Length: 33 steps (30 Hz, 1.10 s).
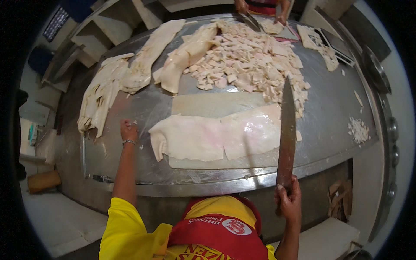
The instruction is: The person uses a large knife to cut a flat sheet of pale meat into strips and then into small cubes on a stainless steel table. The cut pieces accumulate in a pile on the table as the person continues cutting additional sheets.
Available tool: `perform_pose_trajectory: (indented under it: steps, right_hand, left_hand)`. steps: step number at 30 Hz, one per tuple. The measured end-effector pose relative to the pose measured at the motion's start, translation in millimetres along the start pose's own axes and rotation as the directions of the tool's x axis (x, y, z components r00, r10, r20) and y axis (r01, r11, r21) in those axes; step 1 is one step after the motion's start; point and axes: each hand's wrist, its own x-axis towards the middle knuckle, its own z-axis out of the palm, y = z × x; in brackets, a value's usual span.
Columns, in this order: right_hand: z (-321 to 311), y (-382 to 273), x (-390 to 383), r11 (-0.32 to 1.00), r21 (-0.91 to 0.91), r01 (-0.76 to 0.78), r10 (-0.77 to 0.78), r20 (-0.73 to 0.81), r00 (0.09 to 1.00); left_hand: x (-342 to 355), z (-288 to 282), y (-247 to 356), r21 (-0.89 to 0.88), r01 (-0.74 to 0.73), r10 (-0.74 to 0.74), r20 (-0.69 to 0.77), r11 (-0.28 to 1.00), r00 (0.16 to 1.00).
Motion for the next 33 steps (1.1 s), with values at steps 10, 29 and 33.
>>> perform_pose_trajectory:
  steps: [10, 29, 33]
  right_hand:
    - [-5.2, 37.3, -0.1, 0.838, -0.521, 0.161, -0.26, -0.123, 0.958]
    - [34.8, -5.6, 5.5, 0.484, -0.865, 0.131, -0.24, 0.012, 0.971]
    - [31.0, 4.5, 1.9, 0.469, -0.872, 0.14, -0.246, 0.023, 0.969]
  left_hand:
    - [-191.8, 128.6, 81.4, -0.145, -0.828, 0.716, 0.595, 0.542, 0.364]
    - [-257.4, 166.7, 122.3, 0.059, -0.825, 0.681, 0.533, 0.562, 0.503]
    - [-257.0, 167.4, 119.5, 0.071, -0.818, 0.675, 0.526, 0.571, 0.517]
